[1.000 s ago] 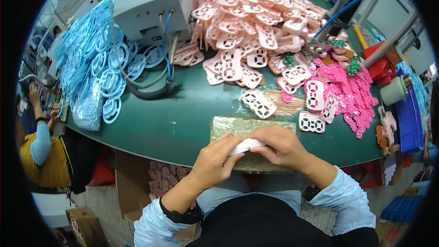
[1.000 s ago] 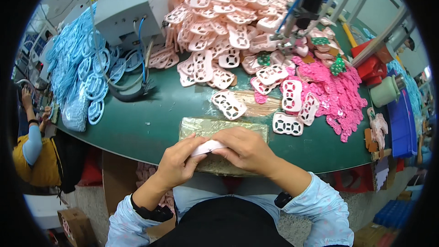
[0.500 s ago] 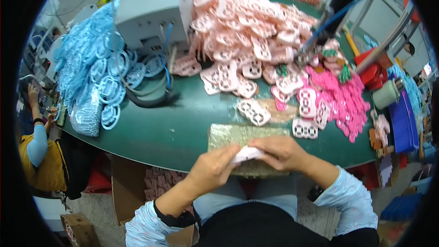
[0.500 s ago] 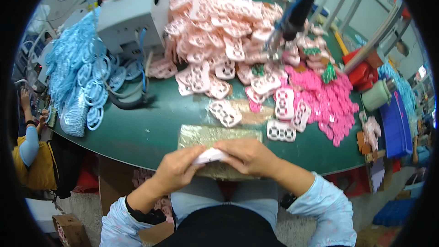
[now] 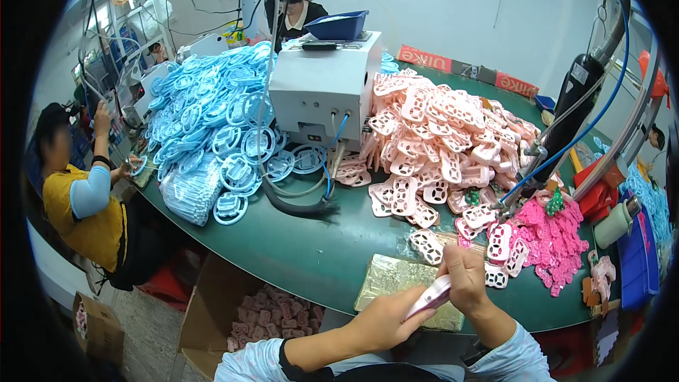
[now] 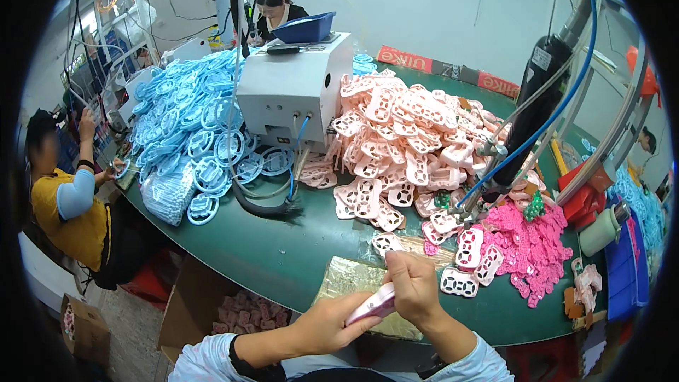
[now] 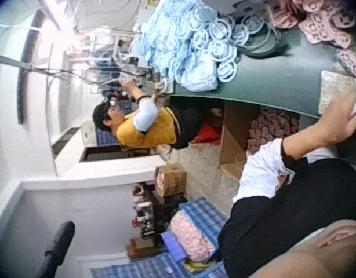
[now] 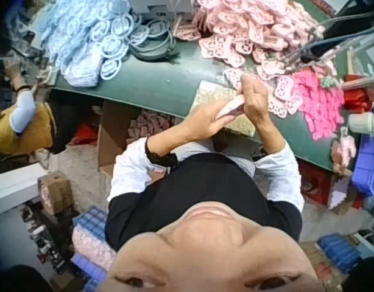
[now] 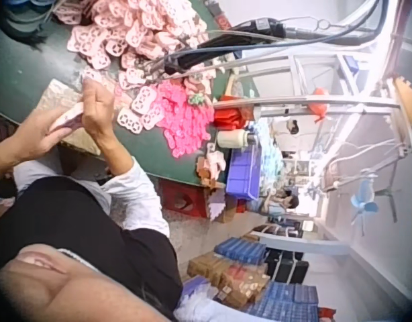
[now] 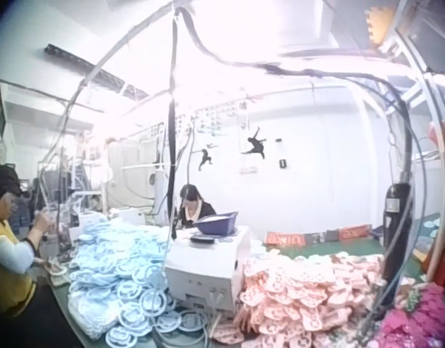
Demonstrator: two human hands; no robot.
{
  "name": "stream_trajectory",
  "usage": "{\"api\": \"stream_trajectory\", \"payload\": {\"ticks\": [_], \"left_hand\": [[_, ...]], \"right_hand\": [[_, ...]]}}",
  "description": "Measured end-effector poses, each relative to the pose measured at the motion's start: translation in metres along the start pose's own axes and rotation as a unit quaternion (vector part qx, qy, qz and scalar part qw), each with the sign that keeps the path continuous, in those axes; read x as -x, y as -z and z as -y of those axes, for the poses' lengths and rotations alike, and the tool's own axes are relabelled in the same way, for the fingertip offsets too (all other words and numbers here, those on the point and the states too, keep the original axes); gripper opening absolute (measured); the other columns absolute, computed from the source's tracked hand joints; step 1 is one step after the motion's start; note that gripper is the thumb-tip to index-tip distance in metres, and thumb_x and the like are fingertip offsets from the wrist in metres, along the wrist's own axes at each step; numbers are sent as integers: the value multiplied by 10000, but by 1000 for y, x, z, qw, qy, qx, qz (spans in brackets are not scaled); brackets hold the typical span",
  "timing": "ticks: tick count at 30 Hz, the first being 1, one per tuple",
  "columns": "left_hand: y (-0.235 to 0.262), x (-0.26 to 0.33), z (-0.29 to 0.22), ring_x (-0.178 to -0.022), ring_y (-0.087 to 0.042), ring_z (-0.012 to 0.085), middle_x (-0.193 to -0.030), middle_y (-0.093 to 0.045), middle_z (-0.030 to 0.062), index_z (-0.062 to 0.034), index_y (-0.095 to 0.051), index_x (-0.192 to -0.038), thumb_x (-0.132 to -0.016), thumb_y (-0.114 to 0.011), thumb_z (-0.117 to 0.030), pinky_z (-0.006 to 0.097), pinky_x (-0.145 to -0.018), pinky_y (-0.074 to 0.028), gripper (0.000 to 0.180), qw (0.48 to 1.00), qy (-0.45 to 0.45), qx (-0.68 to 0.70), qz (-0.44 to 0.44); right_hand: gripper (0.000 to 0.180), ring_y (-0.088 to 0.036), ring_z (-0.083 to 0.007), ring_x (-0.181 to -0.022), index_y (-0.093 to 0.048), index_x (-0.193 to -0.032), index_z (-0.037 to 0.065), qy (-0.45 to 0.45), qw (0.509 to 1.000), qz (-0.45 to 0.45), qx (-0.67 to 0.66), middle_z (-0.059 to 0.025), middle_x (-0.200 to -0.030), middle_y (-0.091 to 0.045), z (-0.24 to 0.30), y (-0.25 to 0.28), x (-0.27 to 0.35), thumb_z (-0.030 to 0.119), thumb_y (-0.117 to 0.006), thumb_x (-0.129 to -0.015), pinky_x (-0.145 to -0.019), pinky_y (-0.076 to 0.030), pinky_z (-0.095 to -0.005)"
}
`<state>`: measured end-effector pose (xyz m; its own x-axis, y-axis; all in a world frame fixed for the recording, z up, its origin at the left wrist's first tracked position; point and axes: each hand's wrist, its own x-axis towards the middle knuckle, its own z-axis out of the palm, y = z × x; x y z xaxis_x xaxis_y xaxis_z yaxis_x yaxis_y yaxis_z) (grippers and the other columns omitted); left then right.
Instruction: The person assembles small electronic devices by placing a green circuit board into a pink plastic housing. They use a pneumatic screwdriver to secure the components with screws, then attach a pink silicone cover to the casing. The process is repeated for multiple units on a green workbench.
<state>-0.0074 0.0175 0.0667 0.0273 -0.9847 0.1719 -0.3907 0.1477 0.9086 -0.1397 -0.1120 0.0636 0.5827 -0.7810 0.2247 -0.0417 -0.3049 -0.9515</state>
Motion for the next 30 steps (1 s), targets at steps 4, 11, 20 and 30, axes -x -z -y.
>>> {"api": "stream_trajectory", "payload": {"ticks": [4,11,20,30], "left_hand": [[-20,9,12,-822,-640,428,-919,-653,236,-16,-586,-1115,-908,-662,-193,446,-698,-513,283,999,10,-31,-24],[-10,-14,-4,-914,-679,418,-1008,-662,268,0,-310,-1356,-866,-701,-249,454,-805,-525,674,985,143,36,88],[-23,-9,-14,-895,-625,509,-976,-620,356,120,-385,-1275,-899,-596,-135,505,-805,-500,501,984,138,70,90],[-5,-17,9,-774,-705,338,-900,-682,227,65,-499,-1197,-922,-671,-298,388,-646,-546,487,980,152,113,57]], "right_hand": [[497,-438,-110,-433,-578,-561,27,-14,1000,-19,14,-20,-492,-508,-14,-10,0,241,-490,-1001,-462,-349,-291],[322,-427,-228,-457,-518,-600,33,260,961,57,76,-91,-545,-426,6,5,-12,125,-661,-873,-454,-307,-379],[451,-467,-162,-504,-536,-637,-12,109,991,72,-29,-74,-575,-501,12,1,4,220,-506,-1024,-489,-358,-322],[471,-514,-101,-563,-633,-715,-2,-118,988,34,-89,-39,-608,-561,-2,18,-5,312,-486,-1034,-524,-407,-269]]}}
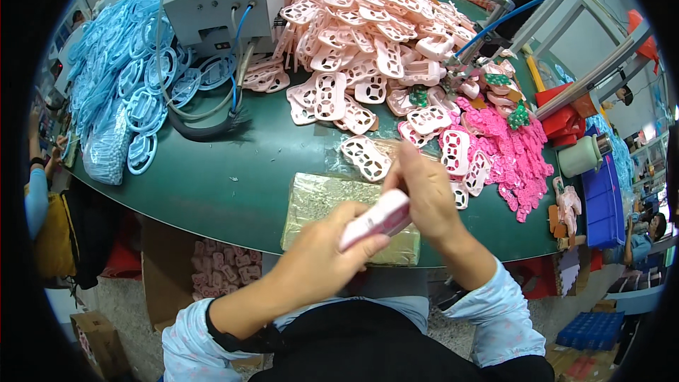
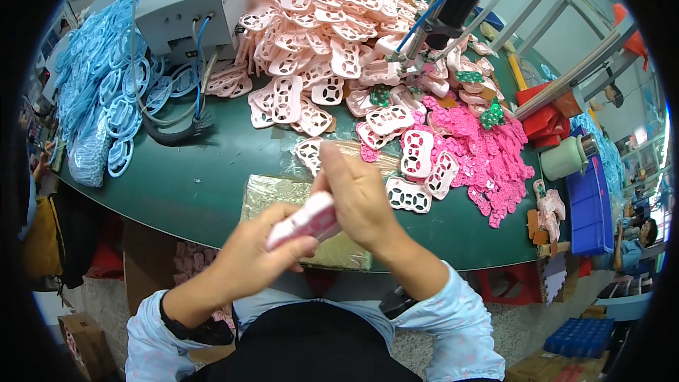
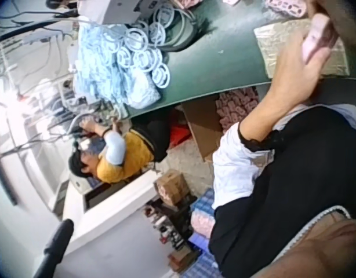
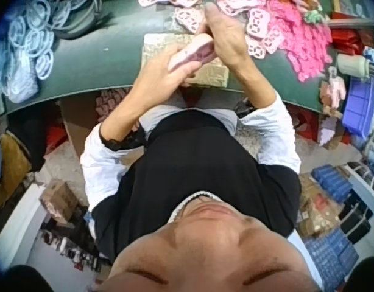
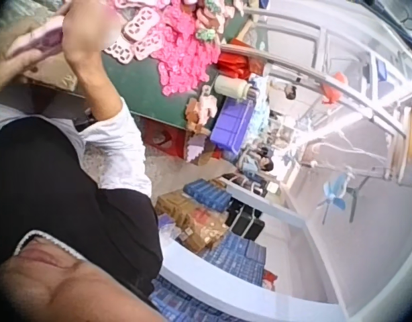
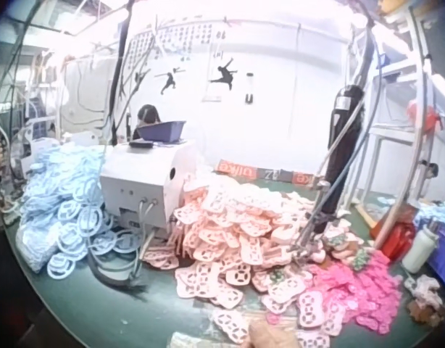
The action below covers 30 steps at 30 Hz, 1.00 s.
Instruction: The person assembles small electronic devices by placing a green circuit board into a pink plastic housing. They use a pneumatic screwdriver to secure the components with screws, then attach a pink silicone cover to the casing. The process is repeated for multiple units on a green workbench.
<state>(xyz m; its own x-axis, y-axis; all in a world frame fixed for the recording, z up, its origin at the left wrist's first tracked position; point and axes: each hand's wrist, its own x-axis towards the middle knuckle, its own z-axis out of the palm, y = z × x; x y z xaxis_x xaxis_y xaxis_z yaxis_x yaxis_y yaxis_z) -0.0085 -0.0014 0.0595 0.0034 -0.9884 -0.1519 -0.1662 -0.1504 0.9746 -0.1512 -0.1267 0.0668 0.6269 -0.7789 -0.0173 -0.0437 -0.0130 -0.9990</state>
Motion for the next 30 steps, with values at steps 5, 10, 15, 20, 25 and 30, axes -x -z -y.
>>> {"api": "stream_trajectory", "payload": {"ticks": [5,10,15,20,25,30], "left_hand": [[46,-15,-2,-468,-643,176,-831,-706,193,64,-521,-1166,-1026,-466,-386,202,-329,-441,474,838,207,423,275],[35,-16,6,-523,-648,225,-782,-687,203,57,-563,-1127,-1025,-446,-452,267,-429,-491,532,940,196,235,154],[14,-1,25,-850,-660,320,-1012,-658,162,3,-605,-1157,-834,-730,-172,365,-764,-529,389,937,-254,-241,-22],[-3,-1,40,-850,-661,331,-992,-659,172,48,-593,-1137,-786,-705,-39,405,-720,-533,379,891,-298,-334,-77],[3,-11,26,-813,-664,346,-975,-667,181,21,-632,-1102,-799,-699,-50,398,-714,-537,319,916,-237,-318,-54],[39,-26,16,-974,-608,341,-1080,-616,169,-33,-684,-1103,-849,-702,-141,407,-863,-491,277,964,-26,-245,95]], "right_hand": [[526,-641,-265,-1060,-651,-1164,51,400,849,140,316,-138,-1180,-648,15,15,27,185,-855,-698,-823,-546,-362],[461,-696,-293,-938,-653,-1153,38,328,891,131,284,-116,-1030,-705,-5,24,34,77,-815,-723,-803,-560,-373],[422,-688,-296,-892,-650,-1133,29,270,907,118,300,-134,-1008,-696,-48,29,42,88,-799,-742,-766,-555,-367],[413,-682,-308,-831,-644,-1132,40,275,886,69,367,-132,-958,-691,-55,19,50,125,-789,-755,-738,-551,-380],[503,-666,-317,-940,-624,-1204,36,253,885,90,380,-146,-1041,-670,-47,26,43,205,-799,-765,-782,-549,-383],[410,-625,-251,-1012,-537,-1241,-77,440,808,-205,333,-170,-1111,-629,34,79,15,184,-618,-934,-845,-531,-358]]}}
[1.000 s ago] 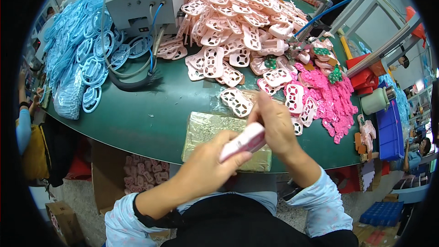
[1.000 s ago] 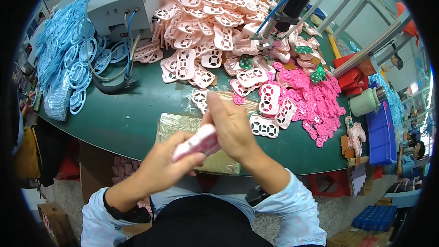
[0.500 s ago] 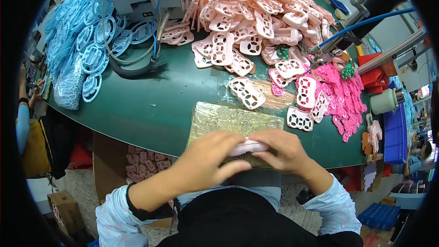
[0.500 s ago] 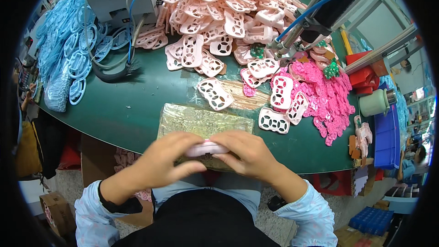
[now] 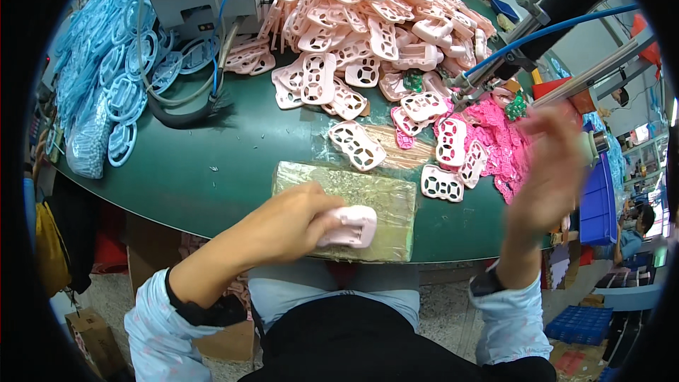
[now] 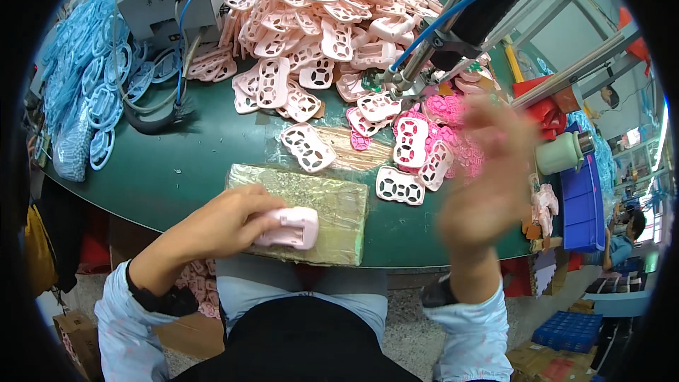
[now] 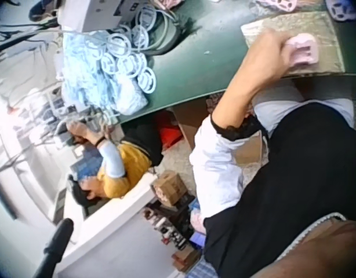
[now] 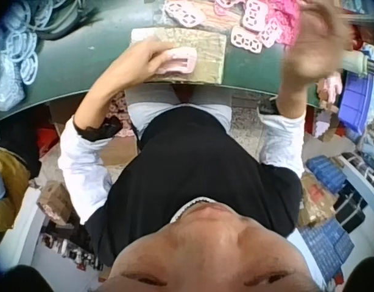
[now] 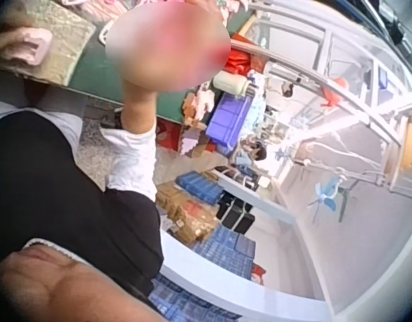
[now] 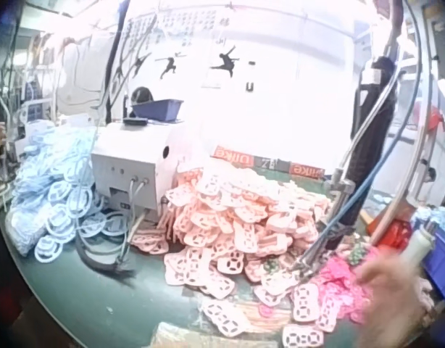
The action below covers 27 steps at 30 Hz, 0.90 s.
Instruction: The person assembles small electronic devices by placing a green circuit board into a pink plastic housing. They use a pneumatic screwdriver to secure the components with screws, then attach a pink silicone cover to the casing. The process is repeated for multiple units on a green workbench.
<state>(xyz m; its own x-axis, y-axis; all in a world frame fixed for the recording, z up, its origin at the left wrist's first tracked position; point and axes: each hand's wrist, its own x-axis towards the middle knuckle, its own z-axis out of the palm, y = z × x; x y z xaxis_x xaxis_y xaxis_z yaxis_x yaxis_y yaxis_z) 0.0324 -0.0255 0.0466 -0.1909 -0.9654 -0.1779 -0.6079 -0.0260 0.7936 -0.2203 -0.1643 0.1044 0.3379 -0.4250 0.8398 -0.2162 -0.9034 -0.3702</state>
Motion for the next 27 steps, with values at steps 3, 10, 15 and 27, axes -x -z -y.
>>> {"api": "stream_trajectory", "payload": {"ticks": [3,10,15,27], "left_hand": [[-8,-6,6,-1198,-466,359,-1262,-522,163,-33,-650,-1180,-828,-731,-151,442,-1019,-381,380,980,-104,-137,-104],[-37,17,16,-1122,-508,353,-1214,-547,152,-23,-604,-1224,-748,-786,-122,434,-960,-430,519,979,-134,-37,-152],[-41,14,17,-1096,-517,352,-1175,-557,144,-27,-600,-1232,-684,-801,-77,436,-938,-446,586,975,-144,-56,-162],[-50,15,20,-1096,-510,357,-1151,-556,148,-45,-627,-1225,-639,-805,-32,442,-938,-445,613,971,-138,-6,-193]], "right_hand": [[418,-626,-253,-1042,-478,-1275,-77,-113,973,-202,-20,-205,-1111,-624,-18,9,-67,260,-478,-1027,-929,-513,-401],[391,-650,-257,-1039,-505,-1214,-37,-204,865,156,-431,-175,-1110,-643,-83,31,-133,290,-516,-999,-986,-491,-426],[197,-646,-215,-892,-526,-1040,-4,-153,790,261,-534,-123,-973,-606,-15,32,-127,180,-550,-975,-857,-516,-359],[89,-568,-59,-577,-505,-910,59,-217,834,239,-448,2,-712,-502,90,27,-55,61,-590,-936,-579,-498,-179]]}}
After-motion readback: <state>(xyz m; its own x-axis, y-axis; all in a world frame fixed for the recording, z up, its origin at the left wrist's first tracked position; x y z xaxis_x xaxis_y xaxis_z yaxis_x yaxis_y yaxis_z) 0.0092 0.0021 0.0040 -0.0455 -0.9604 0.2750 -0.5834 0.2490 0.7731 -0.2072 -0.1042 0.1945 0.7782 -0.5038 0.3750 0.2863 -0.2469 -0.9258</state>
